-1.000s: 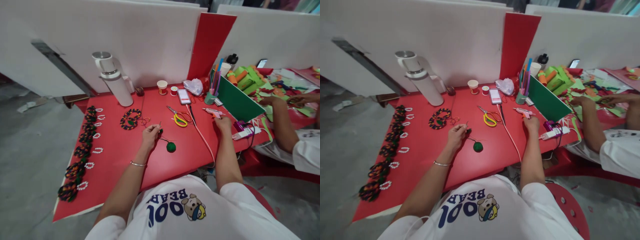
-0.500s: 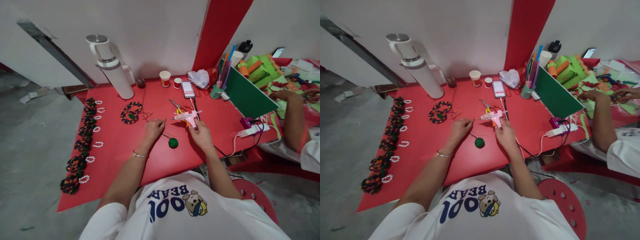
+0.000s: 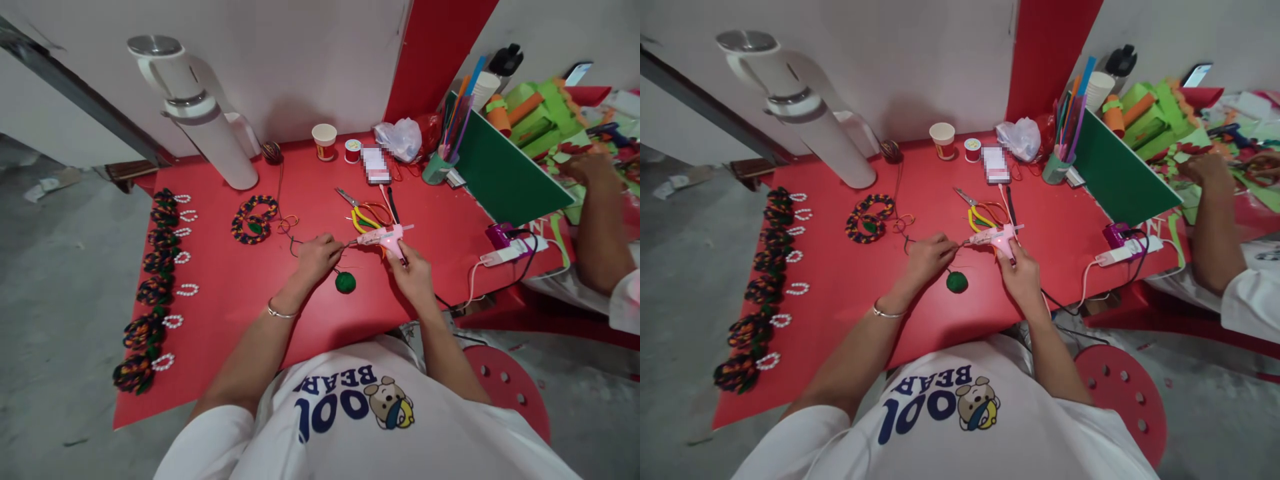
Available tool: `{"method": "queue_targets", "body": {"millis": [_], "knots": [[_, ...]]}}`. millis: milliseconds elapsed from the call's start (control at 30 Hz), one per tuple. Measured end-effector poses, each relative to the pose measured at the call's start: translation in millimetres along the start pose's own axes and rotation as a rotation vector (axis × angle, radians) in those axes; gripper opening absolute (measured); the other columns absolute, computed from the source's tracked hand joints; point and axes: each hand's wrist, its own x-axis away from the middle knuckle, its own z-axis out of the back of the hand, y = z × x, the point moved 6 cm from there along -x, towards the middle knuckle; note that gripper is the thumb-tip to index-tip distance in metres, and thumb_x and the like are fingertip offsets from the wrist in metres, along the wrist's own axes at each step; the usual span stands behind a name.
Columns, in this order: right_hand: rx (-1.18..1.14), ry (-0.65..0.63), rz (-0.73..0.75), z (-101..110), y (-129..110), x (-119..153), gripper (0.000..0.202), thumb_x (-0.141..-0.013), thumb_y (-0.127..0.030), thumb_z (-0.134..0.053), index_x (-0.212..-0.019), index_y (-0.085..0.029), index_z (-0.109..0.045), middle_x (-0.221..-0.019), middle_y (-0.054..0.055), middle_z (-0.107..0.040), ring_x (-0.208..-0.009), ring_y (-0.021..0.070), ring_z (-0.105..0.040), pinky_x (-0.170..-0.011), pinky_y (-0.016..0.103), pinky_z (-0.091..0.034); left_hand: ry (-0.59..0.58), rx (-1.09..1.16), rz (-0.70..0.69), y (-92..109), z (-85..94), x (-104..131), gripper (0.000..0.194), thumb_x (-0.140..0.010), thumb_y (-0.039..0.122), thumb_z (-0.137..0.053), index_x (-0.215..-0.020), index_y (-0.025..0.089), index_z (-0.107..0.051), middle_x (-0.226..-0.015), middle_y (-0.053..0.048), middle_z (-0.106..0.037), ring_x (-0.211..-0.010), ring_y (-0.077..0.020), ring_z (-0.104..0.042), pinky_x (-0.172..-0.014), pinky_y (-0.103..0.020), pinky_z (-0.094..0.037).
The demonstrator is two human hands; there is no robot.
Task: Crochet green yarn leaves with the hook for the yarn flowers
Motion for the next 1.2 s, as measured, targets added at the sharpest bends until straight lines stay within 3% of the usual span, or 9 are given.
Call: {"method": "queue_targets", "body": {"millis": [333,667,933,1100,1200], "knots": [[0.103,-0.07,-0.029,-16,1,4,0.055,-0.098,-0.053,-0.049,-0.134,-0.015,-0.068,-0.117,0.02,-0.076,-0.097,0.0309,-0.072,-0.085,0.042,-0.056,-0.021,-0.065,-0.029,-2,-2.1,0,0.022,-0.095,0.027,-0.058,-0.088,0.025,-0.079,-0.086,-0.007,-0.067,-0.068,-0.0179,-0.054,-0.056,-0.033,-0.023],[0.235,-0.027,-0.017,-12,4,4,0.052,-0.101,-0.046,-0.049,-0.136,-0.012,-0.065,-0.118,0.021,-0.076,-0.098,0.0305,-0.072,-0.085,0.039,-0.054,-0.173,-0.259,0.017,4,-3.3,1,0.031,-0.102,0.029,-0.047,-0.098,0.025,-0.078,-0.091,-0.008,-0.07,-0.08,-0.0202,-0.061,-0.059,-0.032,-0.03],[0.224,-0.034,0.01,-13,1,8,0.05,-0.101,-0.046,-0.05,-0.136,-0.014,-0.066,-0.117,0.02,-0.076,-0.094,0.0288,-0.072,-0.082,0.038,-0.055,-0.186,-0.278,0.013,5,-3.1,1,0.03,-0.102,0.029,-0.047,-0.1,0.024,-0.077,-0.092,-0.008,-0.071,-0.08,-0.0206,-0.062,-0.059,-0.033,-0.03],[0.243,0.04,0.017,-11,1,8,0.05,-0.101,-0.044,-0.05,-0.134,-0.012,-0.066,-0.117,0.021,-0.076,-0.096,0.0295,-0.072,-0.082,0.038,-0.055,-0.188,-0.268,0.03,5,-0.1,0,0.029,-0.101,0.027,-0.048,-0.099,0.023,-0.077,-0.091,-0.009,-0.07,-0.081,-0.0208,-0.061,-0.06,-0.033,-0.03],[0.226,0.008,0.049,-15,-3,9,0.049,-0.101,-0.044,-0.05,-0.135,-0.014,-0.066,-0.116,0.019,-0.076,-0.097,0.0291,-0.072,-0.083,0.038,-0.056,-0.189,-0.261,0.026,5,0.8,0,0.028,-0.101,0.028,-0.049,-0.1,0.023,-0.076,-0.091,-0.009,-0.069,-0.081,-0.0207,-0.061,-0.06,-0.032,-0.03]]}}
